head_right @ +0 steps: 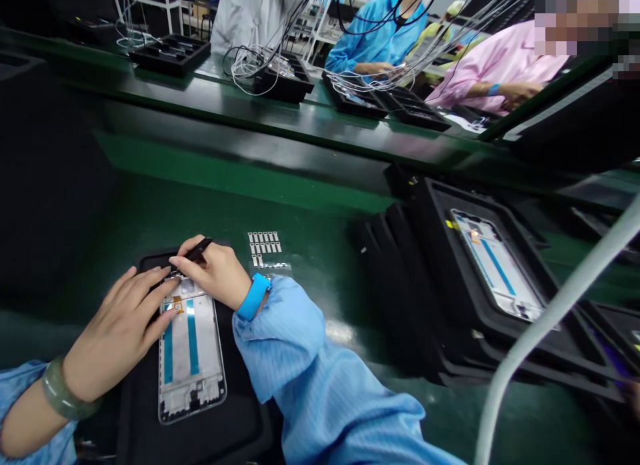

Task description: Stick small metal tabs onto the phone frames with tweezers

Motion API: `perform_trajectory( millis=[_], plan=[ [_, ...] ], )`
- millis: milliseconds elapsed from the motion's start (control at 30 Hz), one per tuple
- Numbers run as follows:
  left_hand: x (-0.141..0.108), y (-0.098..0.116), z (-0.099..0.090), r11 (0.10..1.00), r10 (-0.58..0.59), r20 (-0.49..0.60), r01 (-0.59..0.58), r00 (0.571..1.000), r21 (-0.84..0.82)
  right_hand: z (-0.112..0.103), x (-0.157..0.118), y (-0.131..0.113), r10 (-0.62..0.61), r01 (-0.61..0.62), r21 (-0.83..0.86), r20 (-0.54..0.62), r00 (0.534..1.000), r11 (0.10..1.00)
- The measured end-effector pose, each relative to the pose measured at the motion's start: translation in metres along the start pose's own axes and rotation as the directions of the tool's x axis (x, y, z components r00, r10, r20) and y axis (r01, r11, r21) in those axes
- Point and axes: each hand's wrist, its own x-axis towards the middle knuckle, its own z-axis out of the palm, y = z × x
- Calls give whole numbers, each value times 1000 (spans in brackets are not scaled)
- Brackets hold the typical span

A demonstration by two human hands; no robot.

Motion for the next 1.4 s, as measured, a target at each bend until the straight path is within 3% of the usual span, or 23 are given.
perform_trajectory(
  millis=[1400],
  plan=[
    [0, -2, 1, 1000, 11, 7, -11, 1000, -9, 0, 3, 0, 68, -68, 36, -7, 998, 997]
  ],
)
